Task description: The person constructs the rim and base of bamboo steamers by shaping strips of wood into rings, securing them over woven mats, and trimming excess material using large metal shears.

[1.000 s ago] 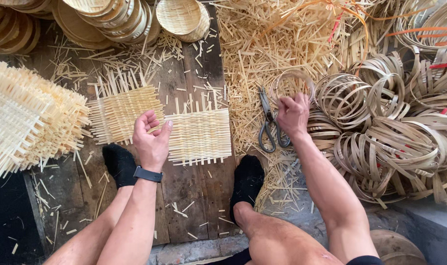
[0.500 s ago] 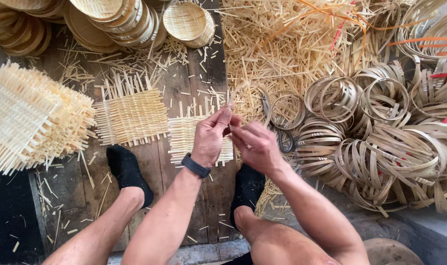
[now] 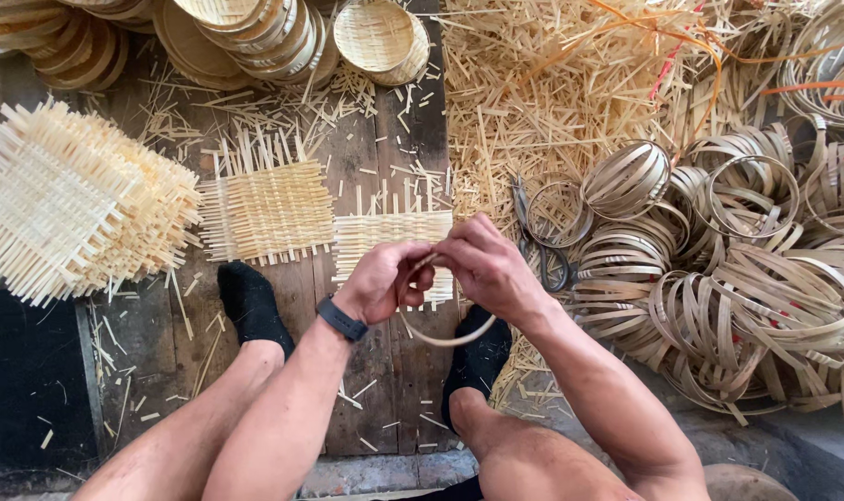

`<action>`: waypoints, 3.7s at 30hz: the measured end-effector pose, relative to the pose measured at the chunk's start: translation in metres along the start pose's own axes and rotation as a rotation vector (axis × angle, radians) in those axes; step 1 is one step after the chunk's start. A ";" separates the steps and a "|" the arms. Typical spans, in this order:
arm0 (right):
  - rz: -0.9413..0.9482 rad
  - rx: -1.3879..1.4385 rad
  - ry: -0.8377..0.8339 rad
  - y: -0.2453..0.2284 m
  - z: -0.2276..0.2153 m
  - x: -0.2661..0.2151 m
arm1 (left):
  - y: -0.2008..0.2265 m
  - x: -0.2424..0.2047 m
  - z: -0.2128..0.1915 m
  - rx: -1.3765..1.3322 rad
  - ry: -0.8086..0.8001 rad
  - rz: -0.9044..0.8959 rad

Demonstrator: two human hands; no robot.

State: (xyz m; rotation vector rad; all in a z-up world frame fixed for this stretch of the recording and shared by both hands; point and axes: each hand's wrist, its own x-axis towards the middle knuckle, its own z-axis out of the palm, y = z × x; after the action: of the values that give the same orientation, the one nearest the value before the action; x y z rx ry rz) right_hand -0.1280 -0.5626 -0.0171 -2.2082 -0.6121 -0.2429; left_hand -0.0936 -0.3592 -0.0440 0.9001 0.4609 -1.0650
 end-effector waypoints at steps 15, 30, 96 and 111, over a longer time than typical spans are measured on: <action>0.103 -0.286 0.036 -0.019 0.044 -0.011 | -0.032 0.012 0.016 -0.005 0.336 0.055; 1.016 1.509 0.127 0.016 0.031 -0.034 | 0.001 -0.016 -0.043 -0.234 0.018 0.289; 1.153 0.077 0.113 0.055 0.121 -0.034 | -0.041 0.061 -0.150 0.925 0.877 0.340; 1.156 0.115 -0.201 0.087 0.105 -0.029 | -0.043 0.051 -0.142 0.841 0.840 0.394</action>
State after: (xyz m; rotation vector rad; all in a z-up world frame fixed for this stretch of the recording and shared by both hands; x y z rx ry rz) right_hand -0.1124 -0.5411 -0.1538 -2.1287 0.5822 0.5970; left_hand -0.0972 -0.2804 -0.1793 2.1161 0.4838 -0.4408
